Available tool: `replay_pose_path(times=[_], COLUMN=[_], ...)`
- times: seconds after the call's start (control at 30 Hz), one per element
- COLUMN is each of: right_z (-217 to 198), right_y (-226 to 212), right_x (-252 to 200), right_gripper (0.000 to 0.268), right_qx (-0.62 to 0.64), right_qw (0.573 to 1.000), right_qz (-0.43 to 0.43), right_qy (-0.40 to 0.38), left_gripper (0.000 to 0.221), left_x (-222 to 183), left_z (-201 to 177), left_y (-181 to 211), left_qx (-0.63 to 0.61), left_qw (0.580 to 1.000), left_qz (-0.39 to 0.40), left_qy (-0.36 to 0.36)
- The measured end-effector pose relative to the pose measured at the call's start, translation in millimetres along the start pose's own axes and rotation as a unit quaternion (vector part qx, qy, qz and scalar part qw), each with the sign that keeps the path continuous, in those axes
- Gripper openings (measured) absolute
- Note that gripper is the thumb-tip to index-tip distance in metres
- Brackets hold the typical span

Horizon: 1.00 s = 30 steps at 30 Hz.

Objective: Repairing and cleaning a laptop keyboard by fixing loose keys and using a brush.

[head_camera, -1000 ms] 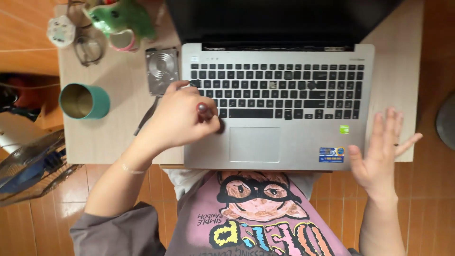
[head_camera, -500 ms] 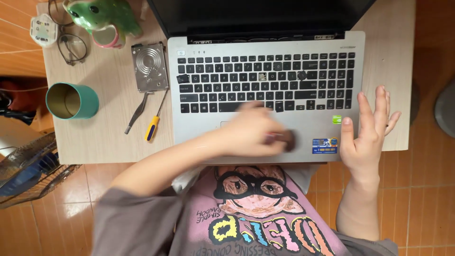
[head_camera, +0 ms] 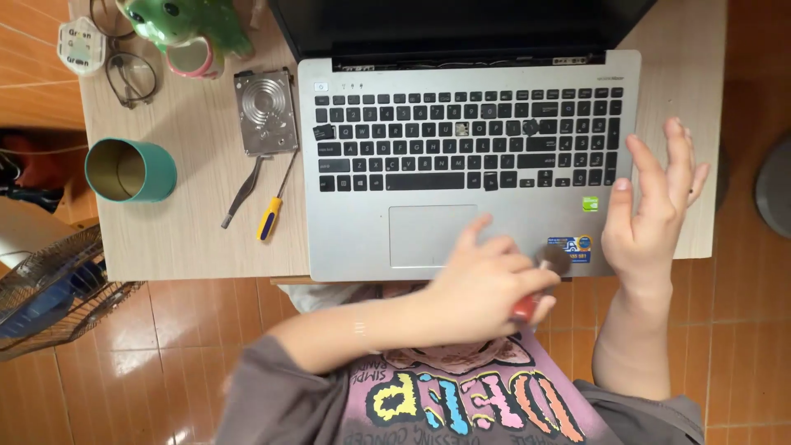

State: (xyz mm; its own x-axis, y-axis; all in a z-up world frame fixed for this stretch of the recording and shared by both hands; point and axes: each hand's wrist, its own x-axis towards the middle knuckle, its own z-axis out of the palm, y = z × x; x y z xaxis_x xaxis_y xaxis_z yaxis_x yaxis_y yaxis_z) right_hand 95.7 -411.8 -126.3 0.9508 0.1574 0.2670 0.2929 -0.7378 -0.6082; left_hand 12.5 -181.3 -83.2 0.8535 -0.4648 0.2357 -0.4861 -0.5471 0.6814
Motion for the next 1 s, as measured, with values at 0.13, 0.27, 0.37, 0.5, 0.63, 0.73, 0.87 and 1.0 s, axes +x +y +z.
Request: replay_pose_path(times=[0.13,0.27,0.37,0.5,0.63,0.73,0.87,1.0], right_z=[1.0,12.3,25.8,37.6,38.7,38.1,40.1,44.1], right_y=[6.7,6.1,-8.4,-28.9,-38.6,-33.9,-19.9,-12.9], right_x=[1.4,0.5,10.5,17.5,15.5,7.7,-4.1,-10.6], right_gripper=[0.041,0.034,0.033,0.036,0.035,0.035,0.034,0.032], right_qx=[-0.008,-0.013,0.008,-0.001,-0.004,-0.005,-0.004,-0.004], right_qw=[1.0,0.999,0.997,0.993,0.989,0.991,0.994,0.997], right_qz=[-0.018,-0.04,-0.074,-0.116,-0.144,-0.132,-0.106,-0.08], right_qy=[-0.004,-0.025,-0.032,-0.038,-0.04,-0.037,-0.023,-0.001], left_gripper=[0.02,0.02,0.018,0.018,0.029,0.024,0.037,0.056], left_x=[-33.2,-102.8,-165.8,-214.8,-190.6,-174.7,-163.5,-154.6], left_z=[-19.7,-133.9,-183.9,-200.7,-191.3,-188.5,-200.7,-220.2], left_y=[-27.1,-41.7,-40.9,-67.5,-117.3,-151.2,-159.8,-157.3], left_qx=[0.009,0.011,0.218,0.388,0.329,0.379,0.315,-0.145], left_qw=[0.999,0.959,0.884,0.819,0.876,0.877,0.896,0.918], left_qz=[-0.038,-0.283,-0.393,-0.328,-0.274,-0.231,-0.217,-0.191], left_qy=[-0.008,0.0,0.13,0.266,0.222,0.182,0.227,0.317])
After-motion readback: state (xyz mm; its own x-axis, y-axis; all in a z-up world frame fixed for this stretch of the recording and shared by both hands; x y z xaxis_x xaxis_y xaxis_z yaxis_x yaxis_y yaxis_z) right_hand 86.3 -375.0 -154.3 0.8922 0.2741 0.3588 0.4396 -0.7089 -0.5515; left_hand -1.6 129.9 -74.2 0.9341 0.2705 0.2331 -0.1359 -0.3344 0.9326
